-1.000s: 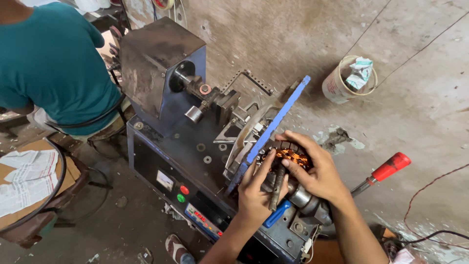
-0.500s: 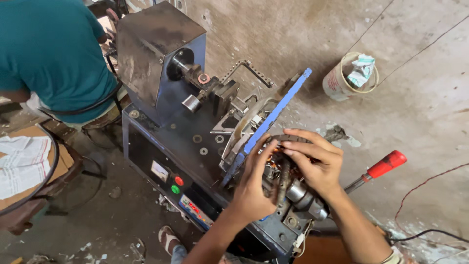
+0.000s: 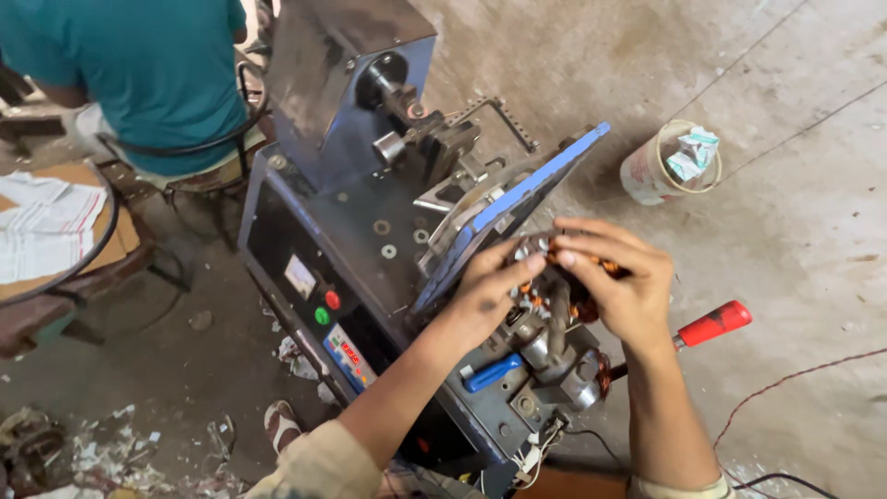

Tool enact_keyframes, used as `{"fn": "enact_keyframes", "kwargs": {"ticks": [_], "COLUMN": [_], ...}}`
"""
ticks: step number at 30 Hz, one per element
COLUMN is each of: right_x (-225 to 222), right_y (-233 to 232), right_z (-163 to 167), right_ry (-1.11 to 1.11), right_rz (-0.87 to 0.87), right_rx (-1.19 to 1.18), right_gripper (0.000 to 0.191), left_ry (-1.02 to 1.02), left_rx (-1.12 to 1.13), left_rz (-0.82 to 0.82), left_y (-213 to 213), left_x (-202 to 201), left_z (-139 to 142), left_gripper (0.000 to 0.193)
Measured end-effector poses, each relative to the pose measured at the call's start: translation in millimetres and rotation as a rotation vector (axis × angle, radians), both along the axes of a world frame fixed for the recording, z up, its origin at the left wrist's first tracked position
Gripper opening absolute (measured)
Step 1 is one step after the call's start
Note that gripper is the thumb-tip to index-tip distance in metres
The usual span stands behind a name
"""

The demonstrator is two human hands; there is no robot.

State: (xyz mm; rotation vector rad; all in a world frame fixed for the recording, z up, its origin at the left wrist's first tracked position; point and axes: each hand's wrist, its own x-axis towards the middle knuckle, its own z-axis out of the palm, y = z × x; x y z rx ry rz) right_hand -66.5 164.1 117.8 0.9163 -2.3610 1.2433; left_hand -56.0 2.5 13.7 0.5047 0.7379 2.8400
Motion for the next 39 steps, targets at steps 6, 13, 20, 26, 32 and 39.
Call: {"fn": "enact_keyframes", "kwargs": {"ticks": [6,13,20,26,32,39], "right_x": [-9,-5,-6,-8,-8,-6], "right_y": [-23,-41,-39,-41,-47,-50], "right_z": [15,12,4,-1,-3,2], "right_ry": [0.002,0.064,0.163,0.214,0.248,0.272], "right_rz": [0.020,0.059,0.057,0.082,0.107,0.073], "right_rx": [0.022,0.025,0.069,0.054,0.063,0.100], "right_gripper": [0.019,0.018,0.018,0.016,0.015,0.016], "left_ry": [-0.065,-0.189,-0.223,-0.152,-0.163,-0.204], "left_rx": [0.386,0.463,0.438,0.503,0.537,0.554], "left_rz": [0.042,0.132,0.251,0.308,0.343,0.357], "left_y": [21,24,37,43,46,50], "left_x": [-12,-13,-27,-40,-49,-55], "left_z": [-14,-27,-35,-40,-47,-53], "left_gripper": [0.035,0.036,0.035,0.033,0.032,0.032]}}
